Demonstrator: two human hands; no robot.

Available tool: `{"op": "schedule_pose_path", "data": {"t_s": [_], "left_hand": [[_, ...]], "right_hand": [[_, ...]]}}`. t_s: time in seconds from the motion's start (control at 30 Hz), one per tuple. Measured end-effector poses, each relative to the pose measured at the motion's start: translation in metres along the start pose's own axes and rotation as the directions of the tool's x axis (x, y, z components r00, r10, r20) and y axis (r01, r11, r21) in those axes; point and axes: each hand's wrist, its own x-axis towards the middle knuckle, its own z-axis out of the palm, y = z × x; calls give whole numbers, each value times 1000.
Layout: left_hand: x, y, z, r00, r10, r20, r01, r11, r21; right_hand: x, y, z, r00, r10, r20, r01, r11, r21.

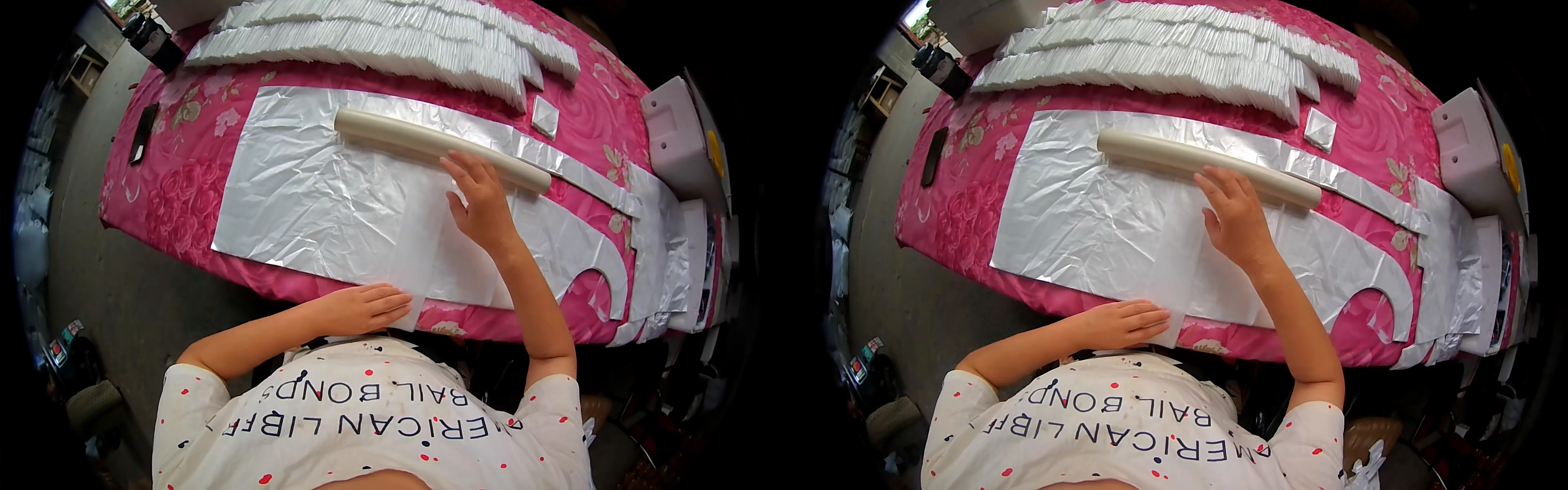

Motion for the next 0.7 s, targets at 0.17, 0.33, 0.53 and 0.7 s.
{"op": "schedule_pose_path", "data": {"t_s": [0.17,0.33,0.53,0.7], "left_hand": [[-2,-7,-5,993,114,-26,-115,992,-59],[-4,-9,-6,979,-21,-203,-57,926,-372],[22,-25,-31,984,-152,-97,136,979,-154],[29,-34,-23,959,-277,-51,267,951,-154]], "right_hand": [[-66,-41,8,948,-105,301,52,982,180],[-79,-53,10,968,-59,243,21,988,156],[-85,-52,25,993,-20,113,5,991,134],[-84,-51,25,998,-9,59,3,996,91]]}}
